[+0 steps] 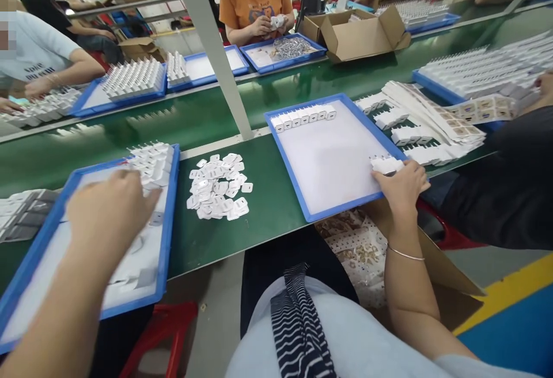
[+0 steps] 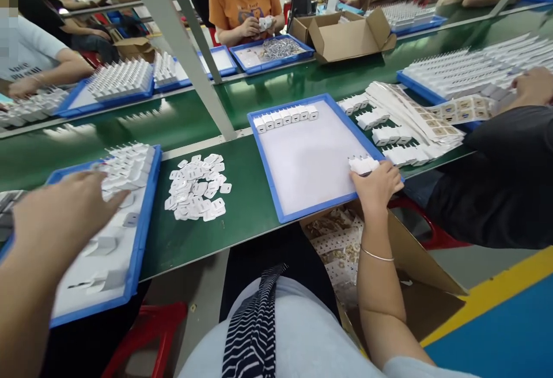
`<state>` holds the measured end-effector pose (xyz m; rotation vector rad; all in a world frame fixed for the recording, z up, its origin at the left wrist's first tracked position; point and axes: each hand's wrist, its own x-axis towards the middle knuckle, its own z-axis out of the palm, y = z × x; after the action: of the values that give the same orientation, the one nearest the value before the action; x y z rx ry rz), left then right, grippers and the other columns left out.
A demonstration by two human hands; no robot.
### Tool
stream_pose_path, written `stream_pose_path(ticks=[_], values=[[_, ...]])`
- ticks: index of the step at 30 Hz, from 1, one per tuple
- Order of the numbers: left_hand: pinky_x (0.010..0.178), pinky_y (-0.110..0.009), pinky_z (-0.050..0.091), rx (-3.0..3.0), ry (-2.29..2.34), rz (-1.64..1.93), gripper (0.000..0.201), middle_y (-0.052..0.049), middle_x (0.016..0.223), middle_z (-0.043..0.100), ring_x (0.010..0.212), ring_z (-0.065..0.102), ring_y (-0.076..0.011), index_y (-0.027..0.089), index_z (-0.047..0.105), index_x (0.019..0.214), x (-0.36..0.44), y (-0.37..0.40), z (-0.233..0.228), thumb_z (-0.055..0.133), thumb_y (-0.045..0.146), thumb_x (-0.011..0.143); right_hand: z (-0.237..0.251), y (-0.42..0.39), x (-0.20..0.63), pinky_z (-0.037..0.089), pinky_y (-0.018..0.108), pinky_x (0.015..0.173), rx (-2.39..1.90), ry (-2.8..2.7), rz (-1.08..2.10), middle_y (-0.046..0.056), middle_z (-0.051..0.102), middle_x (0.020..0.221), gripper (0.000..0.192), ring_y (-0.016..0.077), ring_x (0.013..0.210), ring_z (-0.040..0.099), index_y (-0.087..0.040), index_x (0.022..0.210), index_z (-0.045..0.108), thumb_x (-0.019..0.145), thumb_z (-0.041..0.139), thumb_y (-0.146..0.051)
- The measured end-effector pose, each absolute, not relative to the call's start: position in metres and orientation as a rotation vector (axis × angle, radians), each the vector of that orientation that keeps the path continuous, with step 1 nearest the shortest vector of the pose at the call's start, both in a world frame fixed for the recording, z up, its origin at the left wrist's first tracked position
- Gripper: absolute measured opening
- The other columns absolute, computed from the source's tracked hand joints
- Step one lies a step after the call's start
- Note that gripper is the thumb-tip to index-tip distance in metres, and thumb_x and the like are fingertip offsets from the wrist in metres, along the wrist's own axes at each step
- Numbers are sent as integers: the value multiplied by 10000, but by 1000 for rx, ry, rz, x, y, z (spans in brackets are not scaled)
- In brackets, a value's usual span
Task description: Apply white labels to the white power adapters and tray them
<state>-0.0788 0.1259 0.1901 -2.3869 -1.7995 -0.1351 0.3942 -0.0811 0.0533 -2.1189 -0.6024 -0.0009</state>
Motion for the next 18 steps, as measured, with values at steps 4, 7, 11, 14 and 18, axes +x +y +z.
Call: stream_pose_path(ticks=[4,7,11,14,18], values=[[1008,-462,526,-2456,-1224,-625,601,-159,1380,645,1188,660,-356,179,501,1433,-29,36,139,608,452,909,69,-70,356,428,418,789,-2112,-745,114,125,544,990,535,327,997,543,-235,905,457,605,863,-411],[1078,-419,488,-2519,-888,-821,652,-162,1383,648,1244,641,-333,109,466,1465,9,9,108,661,371,901,88,-58,298,500,433,837,-2065,-1018,286,159,572,1147,613,325,1003,596,-169,1113,514,638,822,-404],[1106,-432,469,-2645,-798,-799,631,-164,1472,570,1333,577,-347,74,435,1486,37,9,90,604,336,938,112,-49,220,520,476,907,-1900,-1378,391,158,590,1129,530,339,1039,613,-149,1127,523,652,731,-260],[1097,-466,489,-2750,-737,-914,588,-191,1472,562,1333,579,-353,62,437,1479,34,13,79,542,290,948,119,-48,187,532,484,891,-1838,-1501,451,149,595,1069,443,338,1017,613,-149,1074,535,662,691,-196],[1015,-364,571,-2864,-784,-1335,451,-169,1386,642,1253,655,-249,127,547,1390,18,10,63,535,173,942,125,-56,170,528,489,943,-1705,-1627,654,157,596,1139,463,329,1096,597,-139,1179,535,764,714,-238]])
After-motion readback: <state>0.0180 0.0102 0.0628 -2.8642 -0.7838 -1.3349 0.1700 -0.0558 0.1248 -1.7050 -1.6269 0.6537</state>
